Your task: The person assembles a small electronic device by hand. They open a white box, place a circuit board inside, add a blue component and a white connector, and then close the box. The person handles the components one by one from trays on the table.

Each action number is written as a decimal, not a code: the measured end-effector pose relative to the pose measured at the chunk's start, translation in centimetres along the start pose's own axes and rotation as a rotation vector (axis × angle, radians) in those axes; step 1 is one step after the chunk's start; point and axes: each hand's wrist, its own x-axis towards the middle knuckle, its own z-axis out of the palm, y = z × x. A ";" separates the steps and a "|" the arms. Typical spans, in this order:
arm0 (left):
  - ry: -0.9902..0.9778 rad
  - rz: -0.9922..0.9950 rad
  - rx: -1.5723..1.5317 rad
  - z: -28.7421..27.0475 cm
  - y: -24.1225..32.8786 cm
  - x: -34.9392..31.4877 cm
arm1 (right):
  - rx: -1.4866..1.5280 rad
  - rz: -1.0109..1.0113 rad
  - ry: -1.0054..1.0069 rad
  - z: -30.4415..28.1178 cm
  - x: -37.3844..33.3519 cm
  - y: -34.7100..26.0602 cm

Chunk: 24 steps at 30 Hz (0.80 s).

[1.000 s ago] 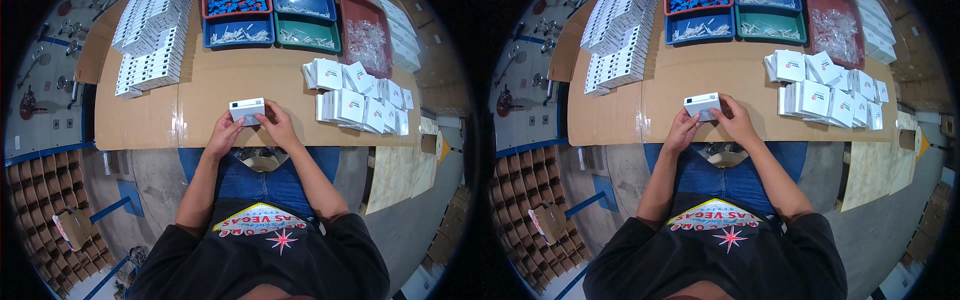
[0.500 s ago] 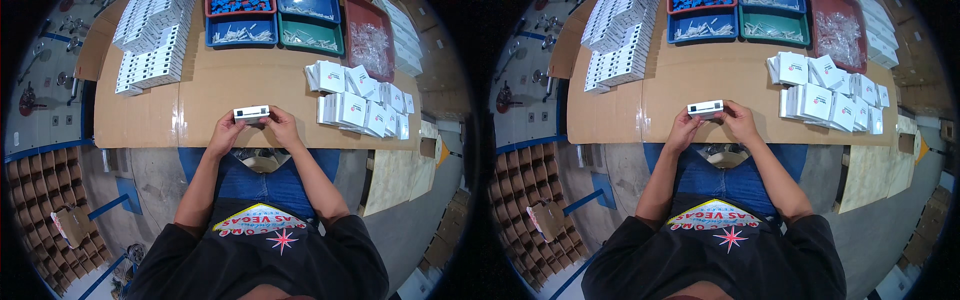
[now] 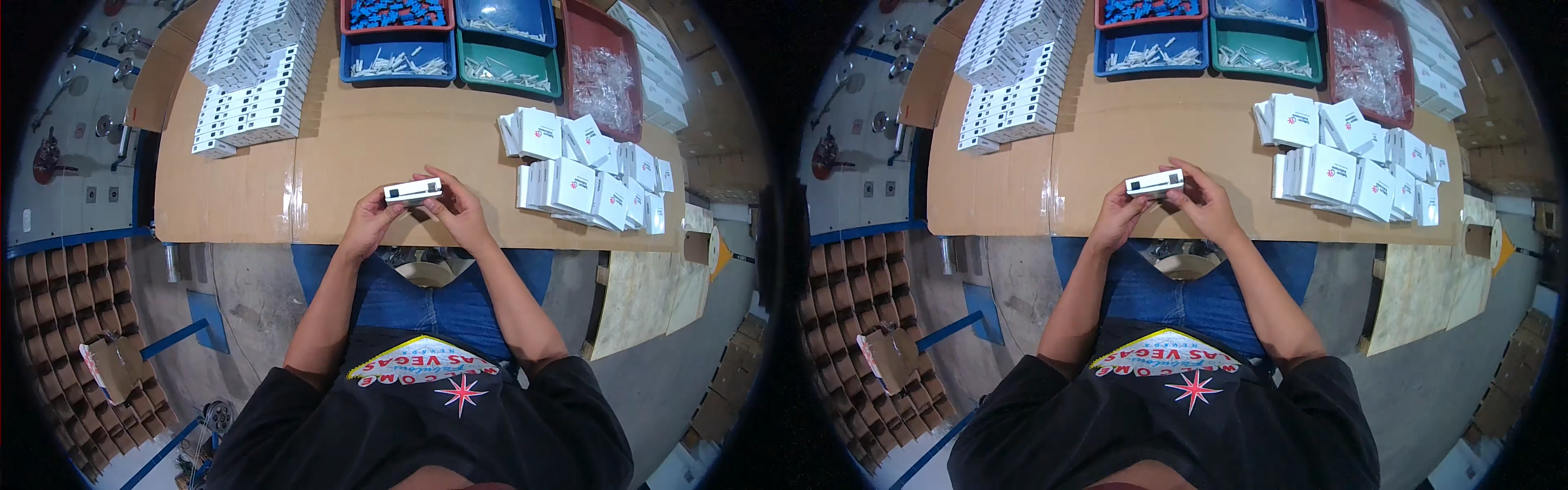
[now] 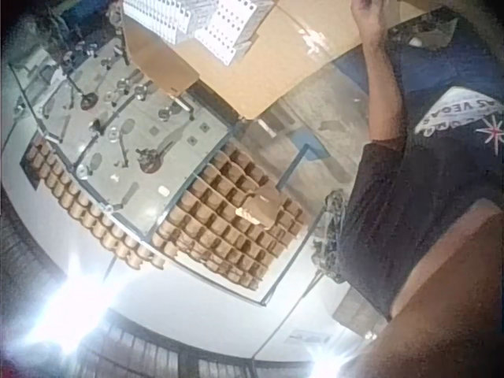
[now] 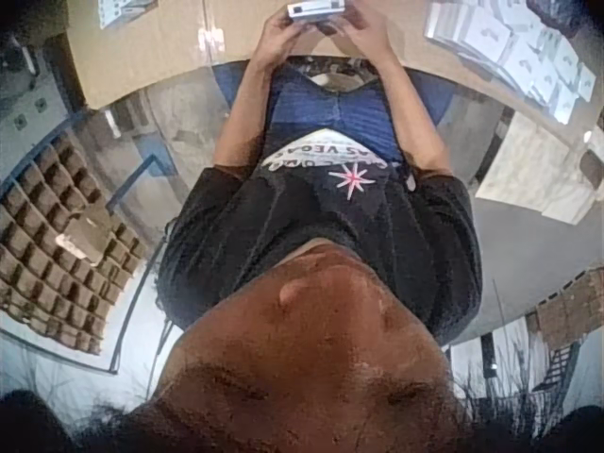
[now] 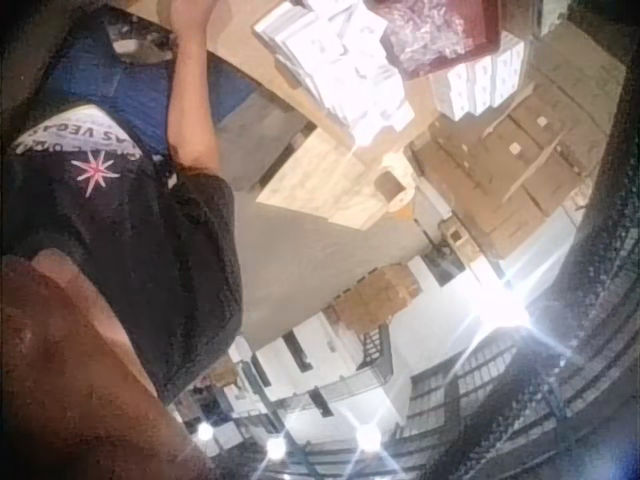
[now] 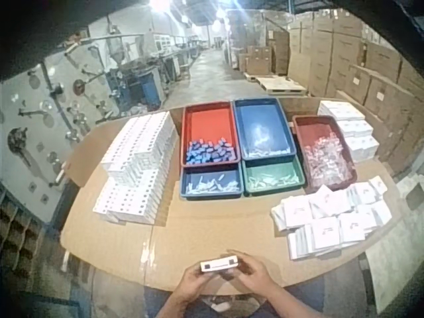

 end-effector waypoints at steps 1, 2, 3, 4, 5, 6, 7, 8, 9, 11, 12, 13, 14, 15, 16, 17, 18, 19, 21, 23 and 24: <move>-0.009 -0.002 0.016 0.0 0.0 0.0 | -0.010 -0.007 -0.011 0.1 0.0 -0.2; -0.017 -0.004 0.033 0.0 0.0 0.0 | -0.020 -0.014 -0.022 0.1 -0.1 -0.4; -0.026 -0.007 0.048 0.0 0.0 0.0 | -0.031 -0.020 -0.032 0.0 -0.1 -0.5; -0.031 -0.014 0.058 0.0 0.0 0.0 | -0.056 -0.007 -0.042 -0.3 -0.1 -0.4; -0.035 -0.020 0.068 -0.1 0.1 0.0 | -0.081 0.006 -0.052 -0.6 -0.1 -0.2; -0.039 -0.028 0.079 0.0 0.2 -0.1 | -0.105 0.019 -0.062 -0.8 0.0 0.0; -0.033 -0.024 0.092 0.1 0.3 -0.1 | -0.091 0.026 -0.060 -0.9 0.0 0.1; -0.028 -0.021 0.104 0.3 0.3 -0.1 | -0.076 0.032 -0.059 -1.0 0.0 0.3; -0.022 -0.018 0.117 0.5 0.5 0.0 | -0.061 0.038 -0.057 -1.0 0.0 0.4; -0.026 -0.021 0.113 0.7 0.7 0.0 | -0.055 0.030 -0.053 -1.0 -0.1 0.4; -0.027 -0.022 0.111 0.8 0.8 0.0 | -0.052 0.026 -0.051 -0.9 -0.1 0.5; -0.030 -0.012 0.111 0.9 0.8 0.0 | -0.056 0.017 -0.046 -0.9 -0.1 0.5; -0.032 -0.003 0.111 0.9 0.8 0.0 | -0.061 0.007 -0.041 -0.9 0.0 0.4; -0.035 0.007 0.111 1.0 0.8 0.0 | -0.066 -0.003 -0.035 -0.8 0.0 0.4; -0.034 0.001 0.123 0.9 0.8 0.0 | -0.056 -0.009 -0.032 -0.9 0.0 0.6; -0.032 -0.004 0.135 0.7 0.6 0.0 | -0.046 -0.014 -0.029 -1.1 0.0 1.0; -0.029 -0.009 0.147 0.5 0.4 0.1 | -0.035 -0.020 -0.027 -1.1 0.1 1.2; -0.031 -0.015 0.138 0.3 0.3 0.1 | -0.032 -0.005 -0.024 -1.1 0.1 1.2; -0.034 -0.027 0.121 -0.1 0.0 0.0 | -0.025 0.023 -0.020 -1.2 0.0 1.1; -0.032 -0.019 0.128 -0.3 -0.2 0.0 | -0.025 0.036 -0.003 -1.2 0.0 1.3; -0.033 -0.015 0.131 -0.4 -0.3 0.1 | -0.026 0.042 0.006 -1.4 0.0 1.6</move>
